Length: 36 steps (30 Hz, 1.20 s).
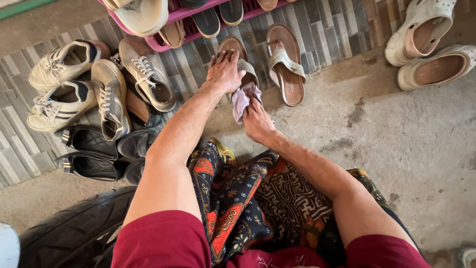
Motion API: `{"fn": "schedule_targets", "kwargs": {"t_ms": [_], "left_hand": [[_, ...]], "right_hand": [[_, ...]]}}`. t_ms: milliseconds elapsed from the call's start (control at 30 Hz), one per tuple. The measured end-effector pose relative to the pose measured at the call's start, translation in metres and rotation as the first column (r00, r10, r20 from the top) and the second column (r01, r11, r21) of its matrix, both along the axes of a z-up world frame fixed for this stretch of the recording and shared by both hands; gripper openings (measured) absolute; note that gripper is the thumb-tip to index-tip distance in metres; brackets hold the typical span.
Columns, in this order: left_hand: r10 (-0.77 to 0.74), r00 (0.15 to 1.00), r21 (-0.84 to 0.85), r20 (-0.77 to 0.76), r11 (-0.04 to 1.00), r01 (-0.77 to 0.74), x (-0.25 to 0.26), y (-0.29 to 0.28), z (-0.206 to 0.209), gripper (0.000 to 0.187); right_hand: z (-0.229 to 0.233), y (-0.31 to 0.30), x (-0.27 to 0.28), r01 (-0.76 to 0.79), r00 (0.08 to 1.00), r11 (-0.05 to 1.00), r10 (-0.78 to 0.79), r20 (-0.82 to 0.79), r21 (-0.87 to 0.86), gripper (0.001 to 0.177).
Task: The person cleans a pair of sandals with a cloth, wiping the straps, the footbeds, and the soles before placing them back on a shoe rack.
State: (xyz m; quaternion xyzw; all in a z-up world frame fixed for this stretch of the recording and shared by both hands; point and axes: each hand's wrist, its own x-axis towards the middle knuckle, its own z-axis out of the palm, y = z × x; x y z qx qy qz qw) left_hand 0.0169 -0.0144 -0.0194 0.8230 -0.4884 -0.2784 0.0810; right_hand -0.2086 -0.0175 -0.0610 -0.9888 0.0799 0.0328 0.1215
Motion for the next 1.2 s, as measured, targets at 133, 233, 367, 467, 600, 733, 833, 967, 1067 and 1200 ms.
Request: {"fn": "schedule_targets", "kwargs": {"t_ms": [133,233,367,467,600,733,833,967,1067,1200], "left_hand": [[0.014,1.0,0.019,-0.018,1.0,-0.014,-0.001,0.001,0.017,0.079],[-0.011,1.0,0.072,0.004,0.997,0.011,-0.002,0.004,0.025,0.083],[0.027,0.999,-0.002,-0.027,1.0,-0.027,-0.006,0.004,0.018,0.076],[0.039,0.998,-0.03,-0.041,0.999,-0.04,-0.006,0.004,0.011,0.076],[0.034,0.999,-0.033,-0.026,0.999,-0.034,-0.004,0.004,0.008,0.076],[0.039,0.999,-0.045,-0.017,0.998,-0.04,-0.005,0.004,0.003,0.074],[0.033,0.999,-0.064,-0.002,0.997,-0.033,-0.005,0.004,-0.001,0.073],[0.026,1.0,-0.058,0.005,0.998,-0.026,-0.005,0.002,-0.007,0.074],[0.024,1.0,-0.051,0.006,0.998,-0.024,-0.005,0.001,-0.008,0.075],[0.036,0.999,-0.043,-0.001,0.998,-0.036,-0.008,0.002,-0.005,0.074]], "right_hand": [[0.001,-0.002,0.01,0.039,0.996,0.998,-0.044,0.083,0.058,0.046],[-0.004,-0.016,0.039,0.044,0.998,0.999,-0.045,-0.033,-0.018,0.046],[-0.008,-0.029,0.074,0.168,0.974,0.973,-0.188,0.125,0.16,0.048],[-0.006,-0.031,0.072,0.165,0.975,0.963,-0.192,0.113,0.213,0.044],[0.004,-0.021,0.045,-0.006,0.984,0.996,-0.01,0.177,0.091,0.041],[0.013,-0.018,0.005,-0.08,0.969,0.997,0.072,0.236,0.025,0.036],[0.018,-0.026,-0.014,-0.13,0.986,0.986,0.117,0.12,0.102,0.029],[0.02,-0.034,-0.004,-0.132,0.97,0.987,0.109,0.219,0.091,0.037],[0.017,-0.032,0.024,-0.056,0.965,0.997,0.038,0.261,0.061,0.043],[0.018,-0.026,0.056,0.085,0.985,0.979,-0.111,0.131,0.188,0.043]]}}
